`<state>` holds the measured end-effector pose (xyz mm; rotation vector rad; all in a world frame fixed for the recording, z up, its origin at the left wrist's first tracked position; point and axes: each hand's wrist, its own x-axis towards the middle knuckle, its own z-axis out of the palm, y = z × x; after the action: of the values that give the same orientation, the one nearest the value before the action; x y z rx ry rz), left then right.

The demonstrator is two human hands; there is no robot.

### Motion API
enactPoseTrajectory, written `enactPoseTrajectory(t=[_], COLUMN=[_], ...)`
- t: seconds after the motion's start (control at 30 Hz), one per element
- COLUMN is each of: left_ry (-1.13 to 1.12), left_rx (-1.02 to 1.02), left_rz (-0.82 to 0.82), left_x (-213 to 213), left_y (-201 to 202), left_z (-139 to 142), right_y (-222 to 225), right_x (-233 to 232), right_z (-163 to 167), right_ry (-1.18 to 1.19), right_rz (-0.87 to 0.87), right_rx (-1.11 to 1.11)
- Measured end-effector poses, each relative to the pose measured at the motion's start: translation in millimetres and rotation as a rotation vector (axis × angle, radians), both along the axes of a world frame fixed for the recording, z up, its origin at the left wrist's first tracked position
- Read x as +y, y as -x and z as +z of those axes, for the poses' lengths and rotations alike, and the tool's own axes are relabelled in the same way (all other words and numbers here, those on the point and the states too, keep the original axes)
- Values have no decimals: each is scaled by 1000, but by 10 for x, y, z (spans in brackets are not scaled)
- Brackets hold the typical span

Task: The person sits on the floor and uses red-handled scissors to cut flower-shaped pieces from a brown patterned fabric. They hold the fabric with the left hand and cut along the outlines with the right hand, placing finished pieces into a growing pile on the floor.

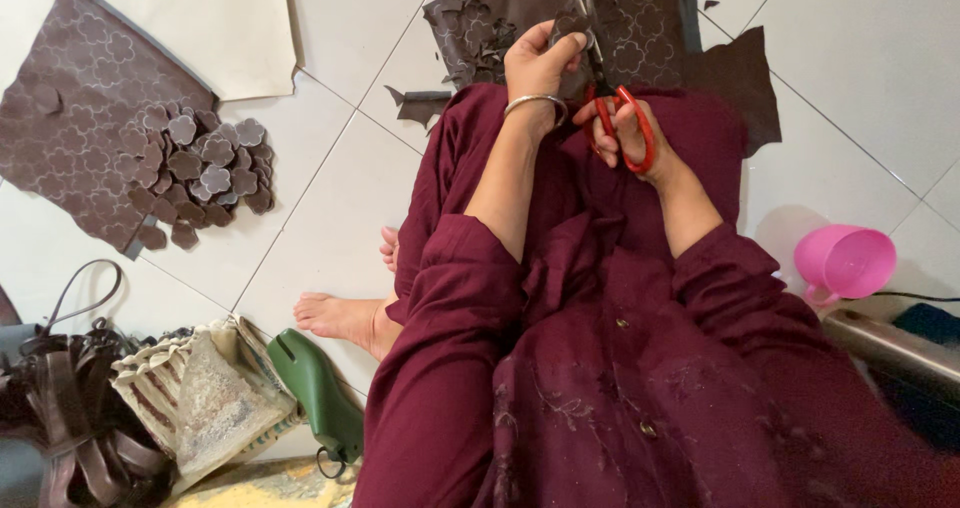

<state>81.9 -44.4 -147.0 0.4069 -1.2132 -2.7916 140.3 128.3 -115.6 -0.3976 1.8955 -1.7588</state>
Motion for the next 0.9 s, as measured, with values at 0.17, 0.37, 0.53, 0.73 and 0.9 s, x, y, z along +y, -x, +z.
enactPoseTrajectory(t=[0.17,0.37,0.53,0.73,0.9], left_ry=[8,27,12,-38,90], left_rx=[-10,-24,-75,-64,3], left_rz=[7,-1,13,21,27], left_x=[-16,-46,-45,-25,-28], left_y=[-8,-18,5,31,21], left_z=[10,32,33,36,25], right_y=[10,14,1,24,52], right_x=[-1,14,-62,-83,-91], right_z=[-39,-65,-34,27,-28], right_ry=[14,-44,-58,8,26], right_rz=[-4,-50,-35,39,44], right_rx=[-14,-37,-59,-50,-74])
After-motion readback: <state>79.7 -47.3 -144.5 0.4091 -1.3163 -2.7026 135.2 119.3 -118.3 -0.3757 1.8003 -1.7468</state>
